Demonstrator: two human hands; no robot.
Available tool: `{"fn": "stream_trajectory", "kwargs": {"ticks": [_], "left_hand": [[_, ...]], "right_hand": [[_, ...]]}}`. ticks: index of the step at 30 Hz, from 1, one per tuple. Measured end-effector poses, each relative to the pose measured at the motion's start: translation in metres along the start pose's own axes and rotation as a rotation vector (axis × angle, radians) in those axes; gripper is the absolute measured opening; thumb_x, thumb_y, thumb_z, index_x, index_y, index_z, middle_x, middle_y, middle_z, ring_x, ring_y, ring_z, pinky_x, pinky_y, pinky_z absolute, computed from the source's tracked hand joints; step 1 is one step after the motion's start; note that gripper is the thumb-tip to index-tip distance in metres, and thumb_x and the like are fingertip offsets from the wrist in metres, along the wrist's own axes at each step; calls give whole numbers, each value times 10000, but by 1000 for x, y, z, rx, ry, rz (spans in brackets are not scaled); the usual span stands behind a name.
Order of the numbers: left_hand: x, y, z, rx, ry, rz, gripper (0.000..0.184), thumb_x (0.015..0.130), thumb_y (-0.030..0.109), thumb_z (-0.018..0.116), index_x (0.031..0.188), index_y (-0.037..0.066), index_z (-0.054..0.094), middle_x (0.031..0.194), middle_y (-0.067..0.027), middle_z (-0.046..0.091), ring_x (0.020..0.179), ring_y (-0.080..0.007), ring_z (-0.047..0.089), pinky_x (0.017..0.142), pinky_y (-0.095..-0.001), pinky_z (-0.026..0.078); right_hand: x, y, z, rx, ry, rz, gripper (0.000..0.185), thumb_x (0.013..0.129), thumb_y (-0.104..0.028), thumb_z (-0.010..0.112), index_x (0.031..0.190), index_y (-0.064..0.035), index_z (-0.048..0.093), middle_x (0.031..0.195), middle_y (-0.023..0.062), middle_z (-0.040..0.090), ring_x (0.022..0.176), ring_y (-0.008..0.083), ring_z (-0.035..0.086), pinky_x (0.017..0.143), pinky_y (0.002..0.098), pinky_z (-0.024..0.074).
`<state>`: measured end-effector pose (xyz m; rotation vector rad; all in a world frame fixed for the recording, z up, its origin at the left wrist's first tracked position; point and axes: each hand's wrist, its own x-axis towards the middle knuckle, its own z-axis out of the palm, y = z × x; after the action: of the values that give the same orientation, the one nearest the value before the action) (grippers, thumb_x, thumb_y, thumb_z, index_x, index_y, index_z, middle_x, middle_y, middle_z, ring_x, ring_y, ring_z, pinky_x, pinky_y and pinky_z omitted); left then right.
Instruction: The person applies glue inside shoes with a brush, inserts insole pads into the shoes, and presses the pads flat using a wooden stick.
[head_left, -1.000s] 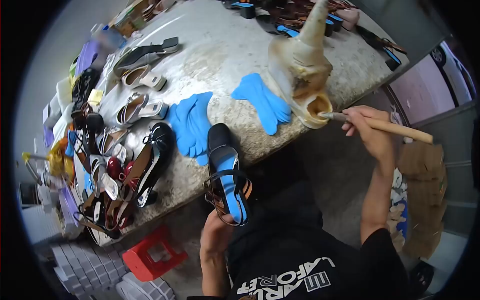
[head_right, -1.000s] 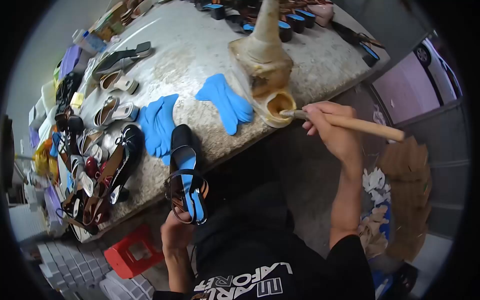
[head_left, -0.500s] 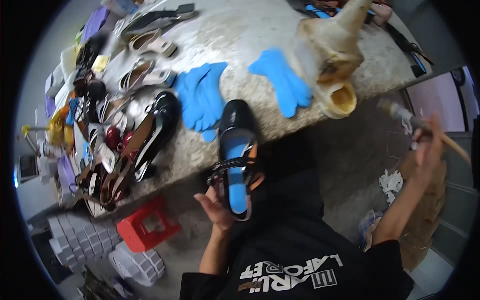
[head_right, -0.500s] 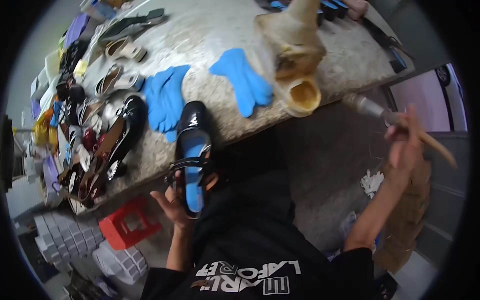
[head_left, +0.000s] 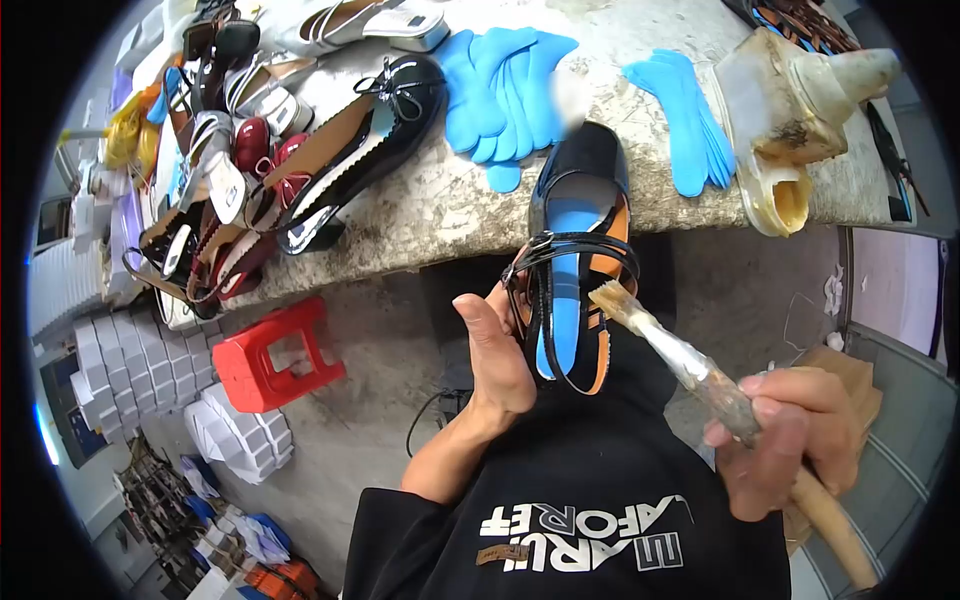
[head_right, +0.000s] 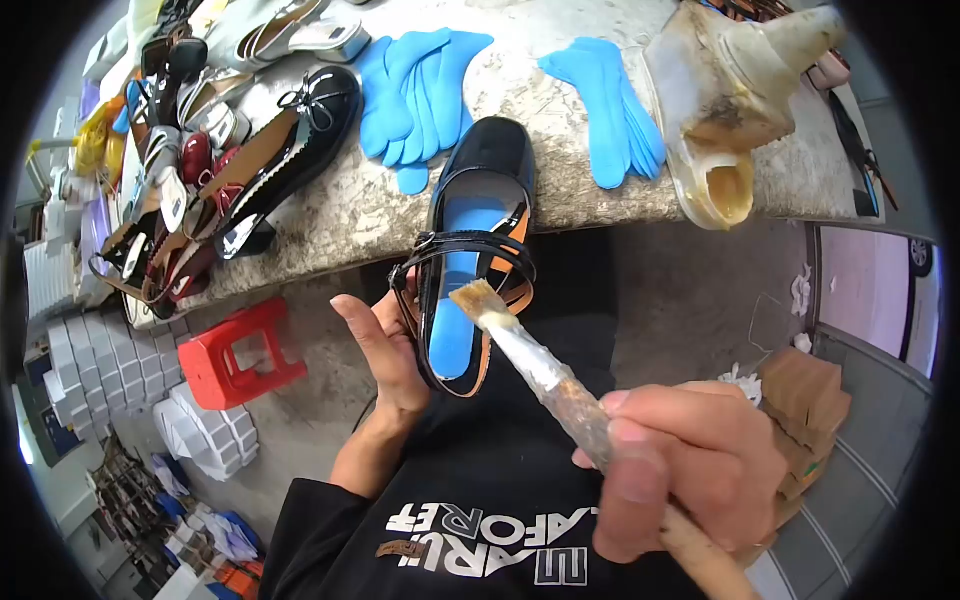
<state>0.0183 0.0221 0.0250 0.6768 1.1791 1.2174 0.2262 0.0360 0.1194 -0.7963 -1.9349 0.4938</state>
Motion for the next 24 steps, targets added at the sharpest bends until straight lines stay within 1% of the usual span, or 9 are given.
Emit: {"fn": "stream_trajectory", "kwargs": {"ticks": [3,5,10,11,14,18,20,21,24], "left_hand": [[1,2,-6,24,-74,21,1115,828,831,101,1407,-83,370,1215,-143,593,1042,-186,618,873,-318,520],[2,1,-6,9,-81,29,1111,835,826,107,1412,-88,361,1247,-148,580,1103,-188,586,945,-308,468],[4,-3,-11,-42,-118,24,1117,836,826,130,1443,-96,304,1292,-162,557,1149,-210,561,991,-309,436],[8,-5,-16,-44,-113,14,1117,836,826,130,1443,-96,304,1292,-162,557,1149,-210,561,991,-309,436],[11,-8,-26,-42,-196,23,1157,814,850,171,1462,-107,242,1302,-200,543,1151,-248,571,991,-333,453],[17,-1,-34,-68,-246,-18,1146,830,841,166,1444,-121,279,1269,-189,578,1121,-220,588,990,-319,444],[18,2,-33,47,-136,-24,1136,809,860,86,1281,-102,465,1118,-143,643,990,-177,604,881,-283,464],[20,2,-33,75,-115,-9,1123,820,847,81,1270,-100,483,1101,-138,651,978,-171,606,869,-278,465],[20,2,-35,82,-119,20,1090,854,809,66,1237,-96,537,1051,-122,674,942,-152,610,834,-264,470]], "right_hand": [[11,-10,30,-118,-13,43,177,898,-7,550,1063,42,591,718,112,604,538,175,600,402,238,453],[7,-5,50,-164,43,141,91,875,40,554,935,39,622,714,132,649,557,191,639,427,265,483],[11,61,108,-344,122,95,89,824,54,659,744,37,624,698,136,657,568,231,646,517,293,511],[13,62,104,-303,135,64,105,846,53,640,744,32,627,691,129,655,541,192,628,493,285,492],[13,45,94,-193,96,287,149,863,59,616,719,22,613,686,123,656,496,136,576,463,256,448],[15,22,80,-77,74,449,141,810,92,648,698,15,610,659,129,650,505,165,599,472,260,469],[11,13,73,-13,6,473,144,874,18,574,730,22,585,689,168,638,476,120,543,448,249,439],[10,11,70,10,-22,483,160,896,-6,550,741,24,577,699,181,633,466,105,525,440,245,429],[9,11,63,67,-77,336,99,774,46,657,691,15,614,644,150,644,441,141,554,395,230,438]]}}
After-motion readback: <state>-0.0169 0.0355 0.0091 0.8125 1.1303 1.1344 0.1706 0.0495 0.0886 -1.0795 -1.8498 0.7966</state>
